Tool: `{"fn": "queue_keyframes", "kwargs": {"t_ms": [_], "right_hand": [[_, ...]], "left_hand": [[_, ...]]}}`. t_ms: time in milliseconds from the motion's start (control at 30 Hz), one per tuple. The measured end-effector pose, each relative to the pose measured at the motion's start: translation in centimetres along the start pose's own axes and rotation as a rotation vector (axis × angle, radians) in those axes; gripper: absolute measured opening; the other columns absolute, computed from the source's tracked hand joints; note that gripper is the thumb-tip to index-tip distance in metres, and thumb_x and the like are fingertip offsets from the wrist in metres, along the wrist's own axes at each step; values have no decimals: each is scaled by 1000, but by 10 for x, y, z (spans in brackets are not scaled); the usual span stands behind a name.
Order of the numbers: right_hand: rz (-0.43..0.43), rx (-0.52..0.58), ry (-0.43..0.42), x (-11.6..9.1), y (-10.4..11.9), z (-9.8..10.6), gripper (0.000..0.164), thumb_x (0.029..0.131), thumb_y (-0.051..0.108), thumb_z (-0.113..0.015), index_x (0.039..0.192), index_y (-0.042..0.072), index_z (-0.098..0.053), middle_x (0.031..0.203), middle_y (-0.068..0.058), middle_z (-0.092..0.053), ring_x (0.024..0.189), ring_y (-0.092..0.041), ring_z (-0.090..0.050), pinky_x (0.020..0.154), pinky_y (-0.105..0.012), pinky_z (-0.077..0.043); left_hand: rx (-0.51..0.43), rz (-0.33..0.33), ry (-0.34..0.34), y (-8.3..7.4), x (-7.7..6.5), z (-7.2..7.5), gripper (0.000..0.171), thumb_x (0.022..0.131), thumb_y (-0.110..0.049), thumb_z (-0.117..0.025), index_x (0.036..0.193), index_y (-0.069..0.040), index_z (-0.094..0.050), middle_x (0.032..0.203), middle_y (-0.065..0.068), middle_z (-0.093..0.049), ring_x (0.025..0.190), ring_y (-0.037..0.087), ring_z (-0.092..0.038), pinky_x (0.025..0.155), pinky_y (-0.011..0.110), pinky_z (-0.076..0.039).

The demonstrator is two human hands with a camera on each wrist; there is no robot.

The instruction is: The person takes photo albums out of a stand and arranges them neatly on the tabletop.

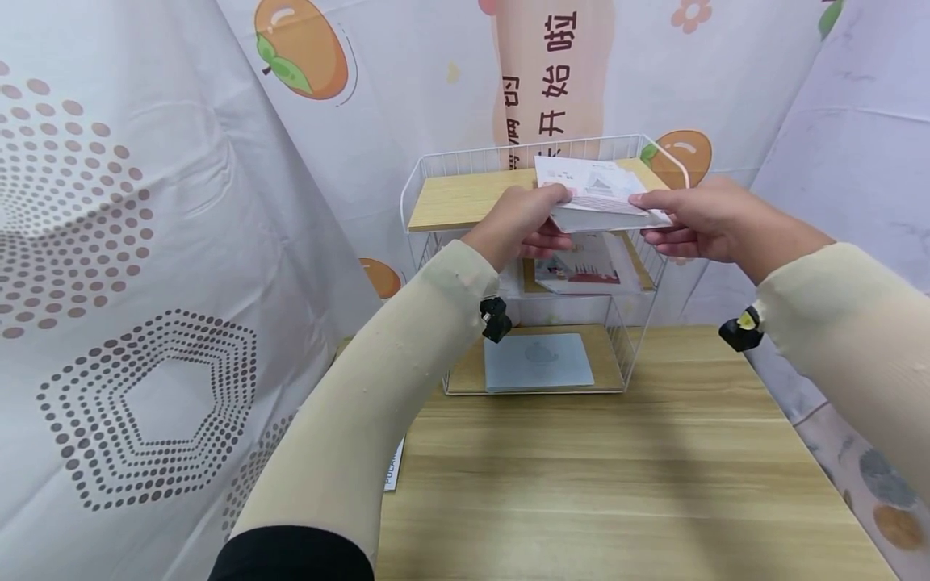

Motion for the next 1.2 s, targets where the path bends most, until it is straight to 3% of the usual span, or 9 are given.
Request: {"fn": "queue_keyframes", "kwargs": {"t_ms": [267, 500, 667, 933, 1067, 1200], "right_hand": [[1, -15, -1, 0, -3, 0, 61, 83, 51, -83, 118, 13, -51, 75, 2, -75, 64, -9, -72, 65, -26, -63], [6, -2, 1, -2, -6, -3, 61, 82, 50, -85, 117, 13, -51, 77, 2, -75, 66, -9, -73, 66, -26, -63], [8, -3, 18, -4, -13, -4, 64, 80, 52, -85, 118, 14, -52, 80, 3, -75, 68, -9, -74, 69, -26, -63], [33, -5, 36, -10, -27, -5, 64, 81, 54, -84, 121, 14, -53, 83, 5, -75, 68, -9, -72, 71, -26, -63], [75, -7, 21, -12, -34, -9, 55, 81, 53, -84, 112, 15, -61, 84, 4, -75, 67, -9, -71, 71, -26, -63], [123, -25, 29, -15, -38, -12, 36, 84, 52, -83, 97, 20, -73, 86, 5, -76, 67, -9, -71, 71, -27, -63]], "left_hand": [[-17, -32, 16, 3, 1, 2, 27, 102, -41, -63, 109, -15, -66, 91, 10, -76, 70, 18, -75, 87, 37, -63], [-17, -60, 13, 8, 1, 6, 27, 101, -41, -66, 110, -16, -67, 94, 10, -76, 72, 18, -76, 73, 31, -63], [-28, -72, 38, 13, -3, 7, 28, 101, -39, -66, 112, -13, -67, 92, 12, -75, 72, 19, -76, 81, 35, -63], [-3, -126, 74, 22, -11, 6, 26, 101, -36, -65, 105, -10, -70, 89, 13, -77, 77, 23, -77, 65, 27, -57], [12, -141, 94, 27, -16, 7, 25, 101, -34, -64, 104, -10, -71, 92, 15, -78, 75, 21, -77, 64, 27, -54], [49, -178, 110, 32, -22, 9, 27, 102, -35, -63, 105, -10, -72, 96, 15, -79, 80, 22, -78, 72, 30, -59]]}}
Point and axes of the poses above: each hand's wrist, its own x-axis towards the middle knuckle, its own z-axis out of the back of the hand, y = z × x, the point moved 3 cm from there along x, towards the middle knuckle
